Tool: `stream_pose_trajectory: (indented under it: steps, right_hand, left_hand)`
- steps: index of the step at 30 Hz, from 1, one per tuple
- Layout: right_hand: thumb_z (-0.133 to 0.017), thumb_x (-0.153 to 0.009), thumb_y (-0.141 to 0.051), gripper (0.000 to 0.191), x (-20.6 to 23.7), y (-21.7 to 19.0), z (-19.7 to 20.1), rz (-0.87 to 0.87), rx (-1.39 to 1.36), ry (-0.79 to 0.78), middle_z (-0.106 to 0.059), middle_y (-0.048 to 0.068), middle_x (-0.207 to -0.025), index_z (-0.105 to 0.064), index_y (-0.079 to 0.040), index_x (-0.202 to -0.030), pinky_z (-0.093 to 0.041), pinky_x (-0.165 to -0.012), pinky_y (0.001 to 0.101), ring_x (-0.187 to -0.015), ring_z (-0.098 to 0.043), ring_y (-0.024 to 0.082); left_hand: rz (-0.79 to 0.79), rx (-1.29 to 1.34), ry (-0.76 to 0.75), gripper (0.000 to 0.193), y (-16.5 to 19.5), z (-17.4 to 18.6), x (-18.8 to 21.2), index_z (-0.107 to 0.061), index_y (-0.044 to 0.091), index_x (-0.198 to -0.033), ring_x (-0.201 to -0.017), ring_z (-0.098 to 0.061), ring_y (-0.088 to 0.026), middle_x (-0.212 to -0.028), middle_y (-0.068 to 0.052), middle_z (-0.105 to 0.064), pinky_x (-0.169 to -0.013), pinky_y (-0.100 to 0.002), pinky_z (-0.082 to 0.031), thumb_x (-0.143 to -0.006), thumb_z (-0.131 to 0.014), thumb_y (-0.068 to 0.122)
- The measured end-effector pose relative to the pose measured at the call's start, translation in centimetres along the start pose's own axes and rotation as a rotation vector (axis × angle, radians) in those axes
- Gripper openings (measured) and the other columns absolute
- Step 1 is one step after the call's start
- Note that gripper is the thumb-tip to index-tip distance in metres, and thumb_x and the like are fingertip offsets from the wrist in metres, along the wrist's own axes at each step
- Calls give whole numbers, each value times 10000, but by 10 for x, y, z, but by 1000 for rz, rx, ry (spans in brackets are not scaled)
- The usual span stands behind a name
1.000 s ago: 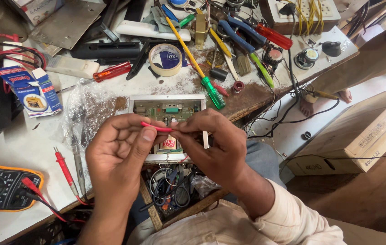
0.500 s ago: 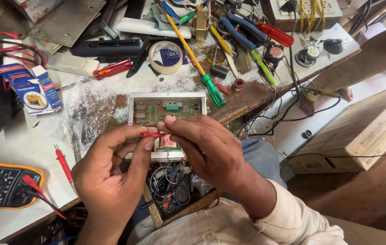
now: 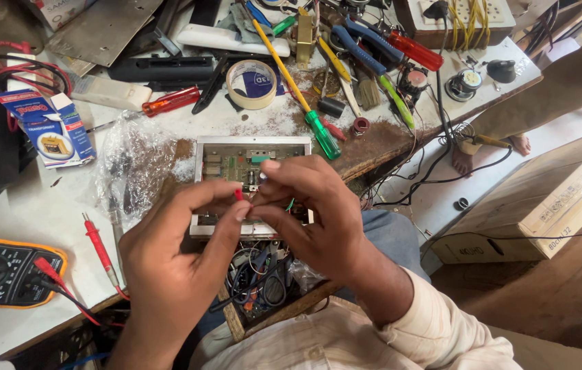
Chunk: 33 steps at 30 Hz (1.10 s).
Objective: The person is repairing an electronic device, likely a remote control, by soldering wires to a circuit board inside a metal casing. They use a soldering iron, pliers, and wire cutters to manipulate and connect the wires.
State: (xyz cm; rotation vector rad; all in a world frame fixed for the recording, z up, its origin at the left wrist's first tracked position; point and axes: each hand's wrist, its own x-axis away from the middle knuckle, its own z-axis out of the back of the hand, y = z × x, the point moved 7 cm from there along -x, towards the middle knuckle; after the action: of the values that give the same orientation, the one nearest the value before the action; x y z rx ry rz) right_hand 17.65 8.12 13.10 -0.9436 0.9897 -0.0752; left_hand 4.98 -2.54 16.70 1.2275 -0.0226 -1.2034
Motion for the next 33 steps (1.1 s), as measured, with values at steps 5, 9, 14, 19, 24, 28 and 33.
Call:
stream_pose_trajectory:
  steps: [5,9,14,19,24,28,33]
  right_hand:
    - [-816,-845,14,542,-8,7,-1,-76,31,-96,-654,155,-1238,-558,-1,-1322,-610,-926,328,-1082,-716,218]
    - [-870,-836,-34,406,-8,9,1,-12,281,-105,-751,74,-1155,-689,-59,-1199,-586,-941,334,-1068,-727,227]
    - [-827,-888,13,242,1,24,2,-112,235,-12,-757,86,-1077,-703,-42,-1089,-601,-864,283,-980,-753,166]
    - [-774,-939,29,263,6,41,-2,-264,-86,87,-726,76,-1055,-564,-28,-1085,-598,-865,253,-1003,-721,108]
    - [-778,-909,72,291,5,39,-4,-244,28,116,-654,63,-1005,-547,-26,-1055,-566,-797,234,-920,-642,78]
    - [-754,-919,83,300,8,40,-7,-231,-21,103,-647,51,-979,-508,-31,-1047,-527,-761,221,-872,-600,65]
    - [-720,-962,106,308,4,52,2,-239,-188,140,-689,73,-1041,-460,-40,-1040,-561,-872,245,-990,-664,84]
  left_hand:
    - [66,62,-26,240,-11,-4,-2,-684,-42,-1157,-905,-763,-130,-998,-111,-758,-775,-238,-584,-932,-758,-2]
    - [124,184,4,211,-19,-7,0,-675,-54,-1167,-931,-749,-121,-1028,-112,-753,-809,-235,-618,-968,-730,-11]
    - [95,176,22,198,-15,-10,-1,-664,-57,-1165,-963,-757,-132,-1051,-121,-751,-838,-242,-634,-982,-727,-15]
    - [-17,-31,45,211,-2,-6,-6,-674,-35,-1148,-906,-775,-161,-1031,-126,-749,-777,-275,-599,-965,-769,10]
    - [-165,-94,15,240,11,-9,-11,-667,-8,-1169,-941,-753,-198,-1078,-120,-734,-829,-308,-592,-964,-785,30]
    - [-159,-113,9,256,9,-12,-14,-674,8,-1193,-966,-754,-200,-1074,-103,-737,-843,-309,-588,-966,-791,29]
    - [-77,-9,-28,238,-7,-20,-19,-675,0,-1179,-931,-768,-160,-1048,-102,-752,-819,-282,-610,-966,-776,32]
